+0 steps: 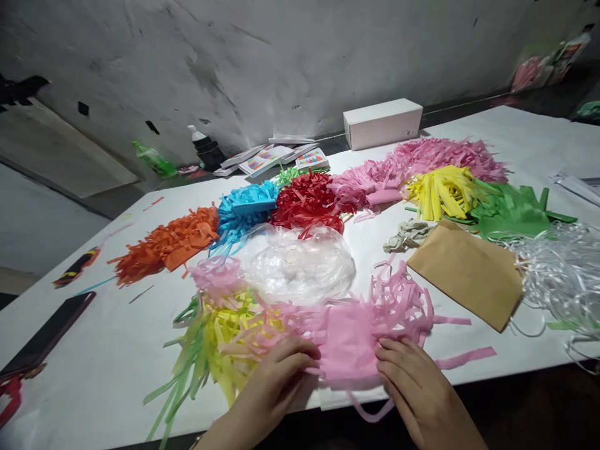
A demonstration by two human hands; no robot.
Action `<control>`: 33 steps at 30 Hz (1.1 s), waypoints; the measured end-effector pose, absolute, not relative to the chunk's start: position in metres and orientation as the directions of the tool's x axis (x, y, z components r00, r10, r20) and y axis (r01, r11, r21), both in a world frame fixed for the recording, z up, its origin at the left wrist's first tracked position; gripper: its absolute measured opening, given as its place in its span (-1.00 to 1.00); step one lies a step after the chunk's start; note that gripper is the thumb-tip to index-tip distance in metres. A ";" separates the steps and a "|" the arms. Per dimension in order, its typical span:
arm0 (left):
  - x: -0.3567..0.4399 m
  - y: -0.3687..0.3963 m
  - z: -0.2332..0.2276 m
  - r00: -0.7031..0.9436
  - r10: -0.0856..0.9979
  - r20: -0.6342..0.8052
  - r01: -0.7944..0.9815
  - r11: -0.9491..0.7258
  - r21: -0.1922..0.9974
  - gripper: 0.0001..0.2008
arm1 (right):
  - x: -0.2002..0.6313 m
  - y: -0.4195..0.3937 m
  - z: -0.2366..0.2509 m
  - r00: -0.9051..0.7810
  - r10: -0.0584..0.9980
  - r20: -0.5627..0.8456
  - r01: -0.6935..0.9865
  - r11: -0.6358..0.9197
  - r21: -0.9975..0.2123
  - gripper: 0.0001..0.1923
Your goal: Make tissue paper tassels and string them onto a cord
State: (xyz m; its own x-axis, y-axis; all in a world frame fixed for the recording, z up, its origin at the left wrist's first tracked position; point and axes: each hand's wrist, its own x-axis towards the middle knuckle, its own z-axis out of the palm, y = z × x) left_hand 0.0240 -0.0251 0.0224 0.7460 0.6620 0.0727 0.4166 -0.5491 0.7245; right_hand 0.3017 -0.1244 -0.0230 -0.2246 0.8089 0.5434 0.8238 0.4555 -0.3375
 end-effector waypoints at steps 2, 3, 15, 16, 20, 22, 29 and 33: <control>0.025 -0.027 0.030 0.742 0.670 0.021 0.451 -0.522 0.724 -0.82 | 0.298 -0.122 -0.022 -0.178 0.814 0.552 0.813 0.438 -0.383 -0.77; 0.027 -0.028 0.034 0.742 0.671 0.008 0.464 -0.521 0.716 -0.81 | 0.296 -0.121 -0.021 -0.160 0.818 0.553 0.807 0.431 -0.404 -0.79; 0.052 -0.030 0.012 0.717 0.637 0.284 0.381 -0.699 0.606 -0.83 | 0.290 -0.122 -0.015 -0.150 0.815 0.560 0.721 0.477 -0.502 -0.80; 0.051 -0.029 0.010 0.711 0.631 0.311 0.376 -0.714 0.590 -0.84 | 0.292 -0.122 -0.016 -0.150 0.816 0.558 0.718 0.478 -0.506 -0.80; 0.048 -0.026 0.006 0.695 0.616 0.370 0.367 -0.747 0.554 -0.86 | 0.296 -0.123 -0.018 -0.133 0.823 0.553 0.717 0.465 -0.520 -0.82; 0.048 -0.026 0.006 0.683 0.622 0.384 0.357 -0.742 0.568 -0.86 | 0.295 -0.122 -0.017 -0.128 0.825 0.550 0.719 0.459 -0.522 -0.83; 0.049 -0.025 0.003 0.664 0.620 0.418 0.316 -0.739 0.595 -0.88 | 0.295 -0.125 -0.012 -0.102 0.819 0.564 0.756 0.432 -0.491 -0.82; 0.050 -0.027 0.001 0.658 0.640 0.397 0.340 -0.723 0.601 -0.88 | 0.295 -0.128 -0.008 -0.095 0.816 0.570 0.738 0.442 -0.510 -0.81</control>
